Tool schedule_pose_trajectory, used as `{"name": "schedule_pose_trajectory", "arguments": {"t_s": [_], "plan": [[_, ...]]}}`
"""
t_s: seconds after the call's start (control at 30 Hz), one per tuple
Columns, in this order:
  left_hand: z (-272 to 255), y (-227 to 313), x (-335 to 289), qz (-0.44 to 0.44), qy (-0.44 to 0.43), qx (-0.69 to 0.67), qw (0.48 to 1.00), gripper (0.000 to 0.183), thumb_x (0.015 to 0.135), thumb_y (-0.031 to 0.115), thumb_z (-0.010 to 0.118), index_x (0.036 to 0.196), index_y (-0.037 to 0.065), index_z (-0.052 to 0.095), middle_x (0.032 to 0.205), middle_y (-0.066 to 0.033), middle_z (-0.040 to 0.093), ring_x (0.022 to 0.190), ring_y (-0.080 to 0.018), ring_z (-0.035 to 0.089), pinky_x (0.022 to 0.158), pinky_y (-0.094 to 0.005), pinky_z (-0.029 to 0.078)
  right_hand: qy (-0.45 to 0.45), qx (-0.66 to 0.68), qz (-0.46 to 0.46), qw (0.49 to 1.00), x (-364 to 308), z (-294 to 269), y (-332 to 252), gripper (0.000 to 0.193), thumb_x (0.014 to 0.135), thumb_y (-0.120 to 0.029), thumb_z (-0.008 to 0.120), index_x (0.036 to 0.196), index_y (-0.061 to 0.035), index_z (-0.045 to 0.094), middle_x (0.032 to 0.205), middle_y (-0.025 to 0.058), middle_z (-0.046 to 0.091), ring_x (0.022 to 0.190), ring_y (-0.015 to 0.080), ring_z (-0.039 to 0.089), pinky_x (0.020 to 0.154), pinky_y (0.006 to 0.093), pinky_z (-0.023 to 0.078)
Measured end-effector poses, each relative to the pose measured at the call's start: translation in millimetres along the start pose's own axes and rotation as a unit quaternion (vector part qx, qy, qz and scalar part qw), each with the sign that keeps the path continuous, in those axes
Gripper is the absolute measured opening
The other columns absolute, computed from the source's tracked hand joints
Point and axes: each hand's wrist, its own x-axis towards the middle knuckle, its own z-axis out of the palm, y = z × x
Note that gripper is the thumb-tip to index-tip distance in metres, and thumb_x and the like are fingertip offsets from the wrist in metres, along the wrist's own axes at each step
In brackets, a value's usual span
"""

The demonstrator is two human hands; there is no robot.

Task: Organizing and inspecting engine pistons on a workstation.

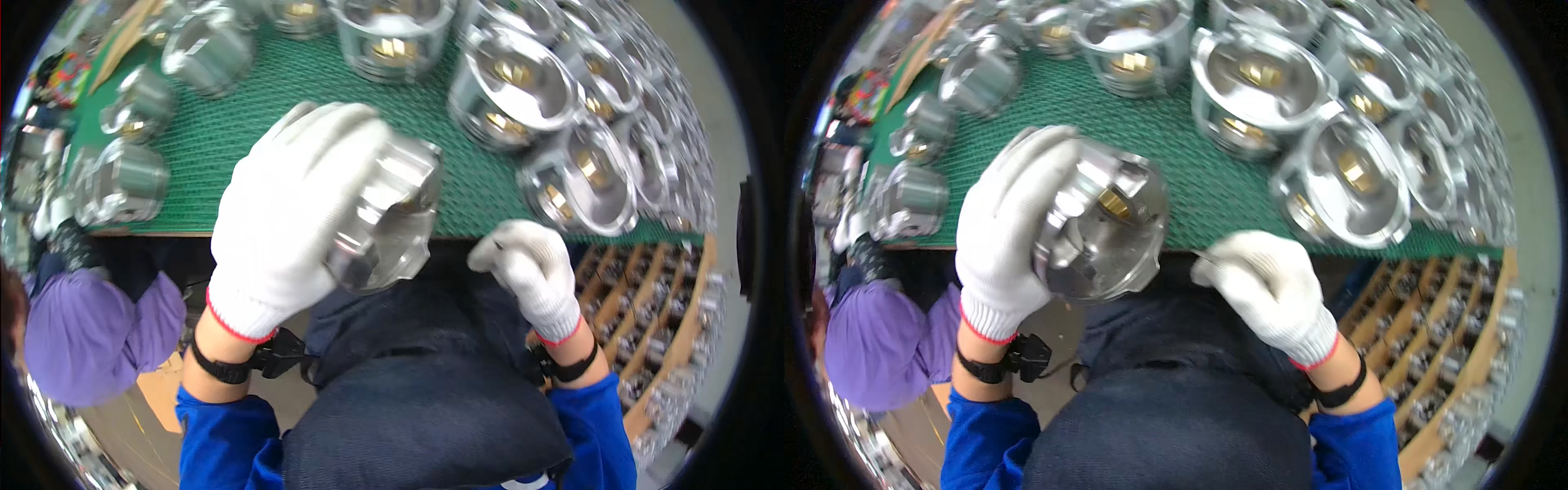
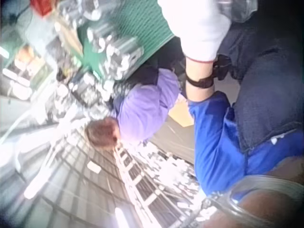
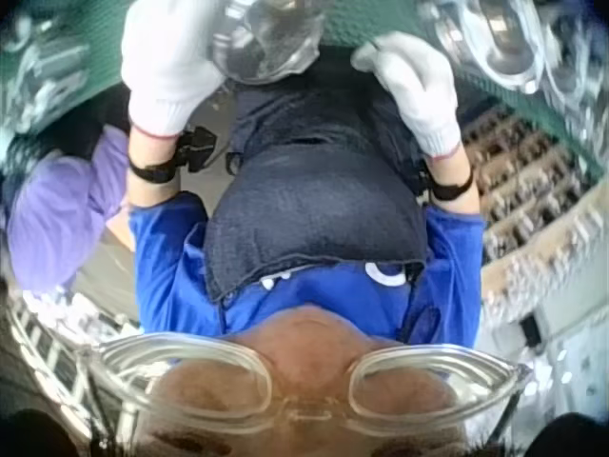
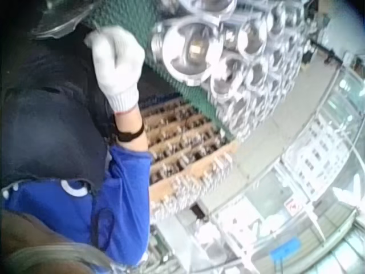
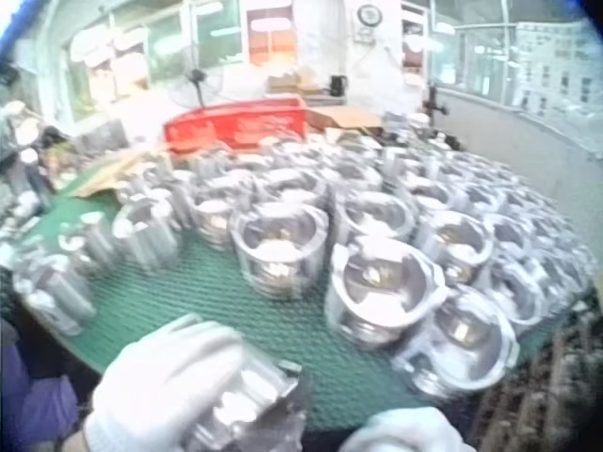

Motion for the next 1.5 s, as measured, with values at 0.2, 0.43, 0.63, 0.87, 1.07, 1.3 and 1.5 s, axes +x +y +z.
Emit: {"name": "schedule_pose_trajectory", "arguments": {"t_s": [0.2,0.43,0.63,0.87,1.07,1.3,1.5], "plan": [[17,37,27,0.017,-0.075,0.082,0.994,0.046,0.07,0.013,0.067,0.115,0.002,0.062,0.117,-0.0143,0.064,0.112,-0.0329,0.061,0.101,-0.0467,0.047,-0.002,-0.068,-0.025,0.997,9,-6,-20,0.021,0.087,-0.016,0.058,0.089,0.0015,0.068,0.081,0.0147,0.068,0.076,0.0279,0.067,0.07,0.0349,0.052],[20,42,34,0.001,-0.118,0.087,0.989,0.049,0.069,0.012,0.068,0.117,0.005,0.062,0.119,-0.0138,0.064,0.113,-0.0331,0.061,0.102,-0.0454,0.046,0.041,-0.024,-0.05,0.998,18,6,-7,0.022,0.089,-0.02,0.061,0.096,-0.0002,0.068,0.079,0.0162,0.066,0.07,0.0278,0.067,0.065,0.0337,0.052],[26,31,51,0.006,-0.128,0.061,0.99,0.046,0.072,0.016,0.069,0.115,0.006,0.062,0.114,-0.0131,0.065,0.109,-0.0341,0.062,0.095,-0.045,0.049,0.023,-0.228,-0.179,0.957,24,0,-8,0.016,0.086,-0.021,0.065,0.08,-0.0062,0.064,0.068,0.0126,0.06,0.062,0.0299,0.063,0.057,0.039,0.051],[40,7,80,0.006,-0.251,0.066,0.966,0.043,0.076,0.025,0.069,0.114,0.007,0.063,0.109,-0.0138,0.066,0.102,-0.0326,0.063,0.087,-0.0408,0.051,0.057,-0.353,-0.24,0.903,26,-1,-8,0.018,0.084,-0.027,0.068,0.076,-0.0117,0.063,0.065,0.006,0.059,0.057,0.0248,0.062,0.051,0.0355,0.05],[48,4,94,-0.024,-0.305,0.097,0.947,0.037,0.08,0.014,0.063,0.116,0.006,0.065,0.096,-0.0181,0.069,0.092,-0.0346,0.067,0.082,-0.0417,0.055,-0.008,-0.464,-0.21,0.861,21,-2,-17,0.02,0.083,-0.03,0.069,0.075,-0.0136,0.062,0.062,0.0042,0.057,0.056,0.023,0.062,0.05,0.0343,0.049],[59,-2,87,0.018,-0.183,0.029,0.982,0.015,0.073,0.011,0.066,0.081,0.002,0.073,0.077,-0.0183,0.069,0.073,-0.0328,0.071,0.064,-0.0408,0.057,-0.048,-0.524,-0.174,0.833,15,-5,-25,0.023,0.082,-0.032,0.07,0.072,-0.0129,0.061,0.063,0.0059,0.057,0.056,0.0252,0.062,0.05,0.0362,0.049],[47,3,76,0.007,-0.162,0.063,0.985,0.015,0.074,0.013,0.066,0.083,0.004,0.073,0.075,-0.0157,0.068,0.069,-0.0311,0.069,0.061,-0.04,0.056,-0.068,-0.516,-0.146,0.841,11,0,-36,0.023,0.083,-0.031,0.069,0.073,-0.0113,0.061,0.064,0.0072,0.058,0.058,0.0272,0.063,0.053,0.0384,0.049]]}}
